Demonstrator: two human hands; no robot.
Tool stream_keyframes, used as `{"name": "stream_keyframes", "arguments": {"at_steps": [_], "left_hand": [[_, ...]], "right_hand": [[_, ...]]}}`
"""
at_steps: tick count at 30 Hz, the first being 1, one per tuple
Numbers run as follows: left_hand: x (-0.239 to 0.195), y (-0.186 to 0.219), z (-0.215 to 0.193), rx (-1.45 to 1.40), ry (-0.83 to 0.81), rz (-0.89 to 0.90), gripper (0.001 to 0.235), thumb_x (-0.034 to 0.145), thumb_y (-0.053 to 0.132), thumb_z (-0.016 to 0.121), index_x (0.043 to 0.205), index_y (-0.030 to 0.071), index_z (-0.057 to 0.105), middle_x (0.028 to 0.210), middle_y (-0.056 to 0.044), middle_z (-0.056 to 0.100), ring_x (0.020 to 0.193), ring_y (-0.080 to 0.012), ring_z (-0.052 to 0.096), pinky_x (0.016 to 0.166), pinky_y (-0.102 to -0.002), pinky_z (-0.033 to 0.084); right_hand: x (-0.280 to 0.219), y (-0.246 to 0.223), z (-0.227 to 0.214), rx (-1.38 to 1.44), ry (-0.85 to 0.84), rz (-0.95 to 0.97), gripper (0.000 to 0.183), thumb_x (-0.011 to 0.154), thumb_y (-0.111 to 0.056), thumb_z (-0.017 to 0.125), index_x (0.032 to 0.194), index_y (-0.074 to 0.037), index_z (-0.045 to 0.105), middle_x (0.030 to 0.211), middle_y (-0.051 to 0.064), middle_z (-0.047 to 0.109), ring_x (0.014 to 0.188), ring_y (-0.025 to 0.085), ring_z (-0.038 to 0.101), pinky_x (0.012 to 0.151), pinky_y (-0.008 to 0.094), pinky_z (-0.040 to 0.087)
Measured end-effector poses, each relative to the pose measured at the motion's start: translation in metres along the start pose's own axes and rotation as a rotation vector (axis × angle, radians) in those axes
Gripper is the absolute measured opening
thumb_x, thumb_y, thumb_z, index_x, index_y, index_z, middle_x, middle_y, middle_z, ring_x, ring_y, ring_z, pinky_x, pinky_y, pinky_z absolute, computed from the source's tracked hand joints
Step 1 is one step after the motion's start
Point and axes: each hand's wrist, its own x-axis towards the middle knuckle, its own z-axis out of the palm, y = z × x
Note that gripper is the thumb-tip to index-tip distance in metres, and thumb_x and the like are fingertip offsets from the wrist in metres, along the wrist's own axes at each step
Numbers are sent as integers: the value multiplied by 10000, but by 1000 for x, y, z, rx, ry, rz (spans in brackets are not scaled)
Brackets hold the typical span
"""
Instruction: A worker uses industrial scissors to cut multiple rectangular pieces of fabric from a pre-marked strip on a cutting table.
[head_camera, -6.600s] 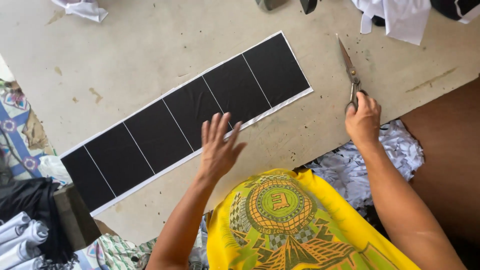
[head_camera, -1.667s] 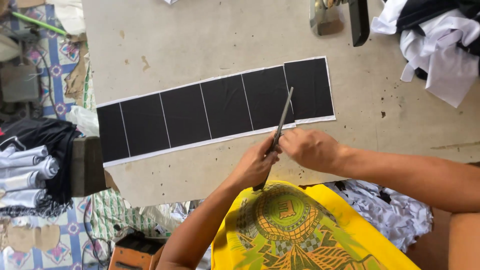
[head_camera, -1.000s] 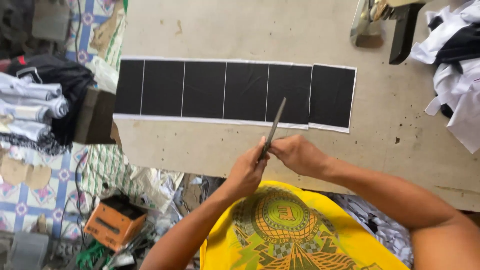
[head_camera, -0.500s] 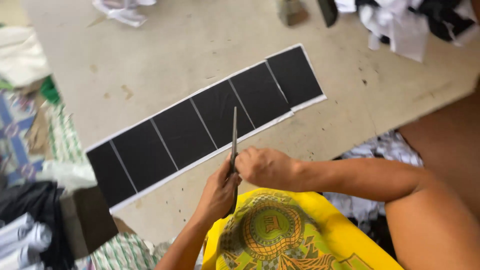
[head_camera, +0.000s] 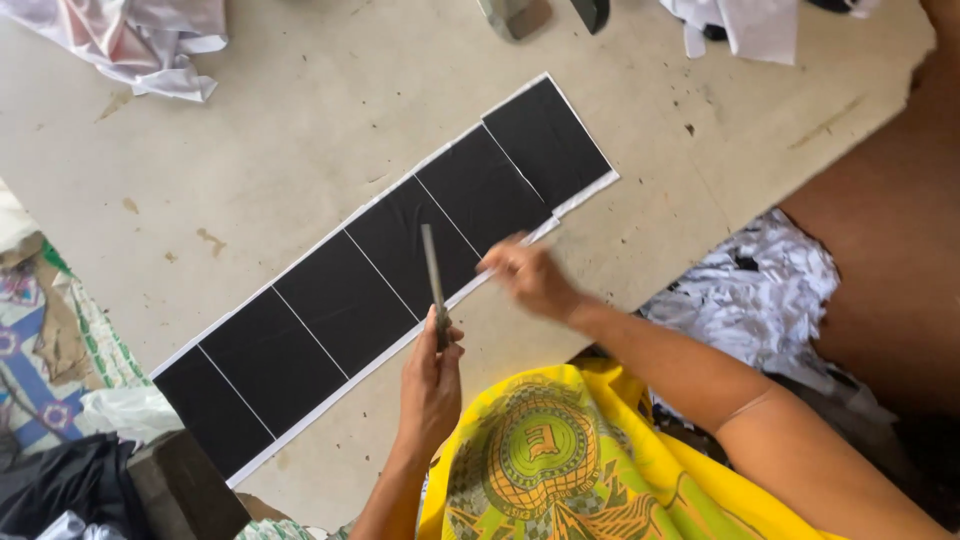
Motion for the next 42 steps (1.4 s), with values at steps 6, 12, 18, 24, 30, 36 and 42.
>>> {"name": "stream_keyframes", "arguments": {"at_steps": [6,12,18,24,30,36,42], "left_hand": [[23,-41,54,-620,255,-398,526,1004,64,525,1519,-8,440,1090,-205,715,908,-285,696,840,-452,601],[73,-14,116,-830,504,-443,607,1002,77,541,1571,-3,347,1151,-162,640,994,-220,610,907,-397,574],[96,22,134,-666,491,-280,580,1014,77,550,1572,67,393,1157,-161,689,1082,-293,665,951,-465,549],[77,-8,101,-201,67,-134,583,1020,419,581,1498,94,506,1239,-189,703,1165,-372,689,976,-491,572],[62,-106,49,625,375,365,242,929,229,746,1168,197,735,1021,-16,643,1032,-212,623,878,-353,505],[89,-117,67,514,368,562,250,870,280,799,1074,155,729,988,-26,598,1043,-244,605,901,-389,507],[92,-110,65,493,383,554,190,900,282,763,1035,164,700,987,-31,565,1044,-250,585,923,-396,510]], "right_hand": [[40,82,-183,-1329,475,-516,262,1000,-63,689,1244,33,682,1274,234,638,1259,404,575,1119,511,413],[-8,3,-91,-818,295,-341,144,1071,-181,597,1107,-58,660,996,119,635,960,349,664,893,441,525],[-57,-29,-14,-376,89,125,480,904,-337,782,1289,-64,692,987,161,778,925,284,777,822,380,635],[-102,60,-43,30,310,307,421,743,-168,920,1106,-42,747,805,103,727,685,172,690,541,282,604],[-202,81,-23,-26,333,615,395,681,-103,960,1001,25,768,690,142,712,582,184,643,474,292,558],[-155,58,27,-92,343,541,295,795,-169,889,978,-12,720,553,128,626,464,172,618,434,265,489],[-126,57,36,-13,381,566,384,793,-258,908,962,-3,676,630,137,591,505,185,617,448,253,519]]}}
